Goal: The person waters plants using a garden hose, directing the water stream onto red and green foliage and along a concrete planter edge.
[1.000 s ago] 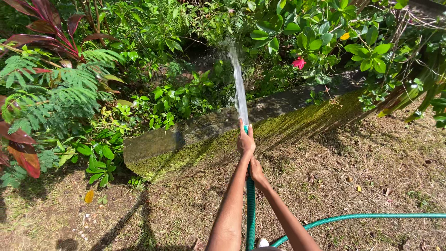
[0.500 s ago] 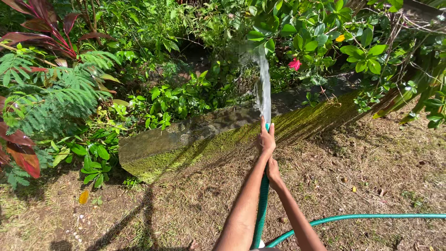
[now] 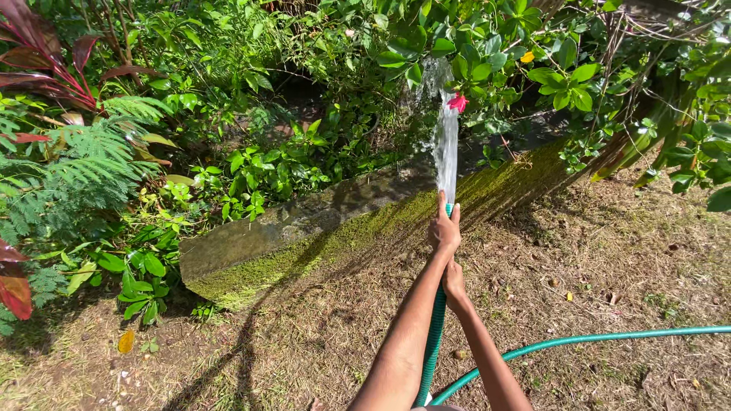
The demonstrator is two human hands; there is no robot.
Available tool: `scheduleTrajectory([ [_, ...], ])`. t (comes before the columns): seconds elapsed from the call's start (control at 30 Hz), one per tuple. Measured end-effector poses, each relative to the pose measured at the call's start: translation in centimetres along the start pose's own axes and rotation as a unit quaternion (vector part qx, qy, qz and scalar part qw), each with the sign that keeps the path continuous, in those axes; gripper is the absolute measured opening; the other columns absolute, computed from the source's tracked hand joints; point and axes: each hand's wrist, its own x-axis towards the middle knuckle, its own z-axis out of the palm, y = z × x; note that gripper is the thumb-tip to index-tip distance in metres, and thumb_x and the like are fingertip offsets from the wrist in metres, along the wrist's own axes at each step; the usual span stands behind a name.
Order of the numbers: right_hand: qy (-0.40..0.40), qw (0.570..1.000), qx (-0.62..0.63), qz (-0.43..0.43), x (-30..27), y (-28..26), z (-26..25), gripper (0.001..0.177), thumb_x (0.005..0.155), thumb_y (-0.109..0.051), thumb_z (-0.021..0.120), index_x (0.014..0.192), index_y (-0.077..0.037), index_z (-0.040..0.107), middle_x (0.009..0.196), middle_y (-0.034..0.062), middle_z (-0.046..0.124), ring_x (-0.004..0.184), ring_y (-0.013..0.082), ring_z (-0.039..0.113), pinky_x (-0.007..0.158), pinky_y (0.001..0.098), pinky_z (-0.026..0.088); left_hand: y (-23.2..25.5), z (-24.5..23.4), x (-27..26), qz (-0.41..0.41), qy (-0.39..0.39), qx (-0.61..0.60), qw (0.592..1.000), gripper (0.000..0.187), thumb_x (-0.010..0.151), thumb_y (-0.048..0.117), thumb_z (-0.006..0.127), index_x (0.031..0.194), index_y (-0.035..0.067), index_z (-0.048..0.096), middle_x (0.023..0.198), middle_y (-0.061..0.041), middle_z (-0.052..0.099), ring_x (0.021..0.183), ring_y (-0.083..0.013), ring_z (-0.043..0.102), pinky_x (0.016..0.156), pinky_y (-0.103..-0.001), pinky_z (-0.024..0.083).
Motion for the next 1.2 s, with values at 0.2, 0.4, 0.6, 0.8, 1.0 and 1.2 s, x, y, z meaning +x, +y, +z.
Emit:
scheduleTrajectory([
  [0.2, -0.010, 1.000, -0.014, 0.003, -0.1, 0.1, 0.9, 0.060, 0.111, -0.048, 0.030, 0.084, 0.001, 0.053, 0.067, 0.0036, 0.048, 0.056, 0.0140, 0.040, 0.048, 0.0374, 0.036, -0.2, -1.1, 0.4, 0.007, 0.030, -0.001, 1.000, 0.066, 0.104, 0.055, 0.045, 0.163, 0.037, 0.021, 0.062, 0.000, 0.055, 0.039, -0.0106, 0.040, 0.031, -0.027, 0.030],
  [0.4, -0.069, 0.997, -0.031, -0.031, -0.5, 0.3, 6.2, 0.061, 0.107, -0.053, 0.033, 0.088, -0.002, 0.058, 0.067, 0.0014, 0.051, 0.057, 0.0120, 0.042, 0.050, 0.0346, 0.036, -3.3, -7.3, 1.9, 0.005, 0.076, 0.039, 0.996, 0.066, 0.106, 0.054, 0.044, 0.165, 0.033, 0.023, 0.060, -0.006, 0.061, 0.041, -0.0142, 0.045, 0.036, -0.033, 0.031],
  [0.6, -0.181, 0.981, -0.032, -0.054, -2.4, 1.0, 14.5, 0.061, 0.107, -0.057, 0.036, 0.088, -0.002, 0.057, 0.067, -0.0005, 0.047, 0.057, 0.0110, 0.040, 0.048, 0.0328, 0.034, -8.2, -17.1, 3.0, -0.037, 0.171, -0.005, 0.985, 0.067, 0.103, 0.057, 0.042, 0.163, 0.035, 0.021, 0.068, -0.005, 0.065, 0.041, -0.0202, 0.049, 0.036, -0.037, 0.035],
  [0.8, -0.289, 0.953, -0.076, -0.053, -5.1, 2.2, 21.9, 0.061, 0.106, -0.056, 0.034, 0.085, -0.002, 0.054, 0.059, 0.0038, 0.052, 0.046, 0.0142, 0.048, 0.043, 0.0328, 0.044, -13.0, -26.4, 2.1, -0.105, 0.249, -0.030, 0.962, 0.068, 0.103, 0.059, 0.043, 0.163, 0.043, 0.017, 0.070, -0.010, 0.068, 0.046, -0.0210, 0.055, 0.038, -0.036, 0.038],
  [1.0, -0.379, 0.925, -0.023, -0.008, -7.0, 2.9, 25.4, 0.055, 0.107, -0.052, 0.034, 0.086, -0.004, 0.051, 0.059, 0.0035, 0.051, 0.044, 0.0137, 0.046, 0.041, 0.0317, 0.044, -15.3, -31.6, 1.0, -0.103, 0.304, -0.065, 0.945, 0.066, 0.102, 0.060, 0.042, 0.161, 0.046, 0.018, 0.076, -0.008, 0.070, 0.045, -0.0158, 0.056, 0.036, -0.032, 0.040],
  [1.2, -0.328, 0.942, -0.067, -0.001, -5.8, 2.0, 24.3, 0.054, 0.109, -0.049, 0.032, 0.085, -0.005, 0.052, 0.061, 0.0002, 0.048, 0.046, 0.0123, 0.043, 0.042, 0.0316, 0.040, -14.1, -29.6, 2.2, -0.057, 0.327, -0.027, 0.943, 0.063, 0.103, 0.056, 0.040, 0.159, 0.044, 0.013, 0.109, -0.015, 0.071, 0.032, -0.0112, 0.045, 0.023, -0.029, 0.032],
])
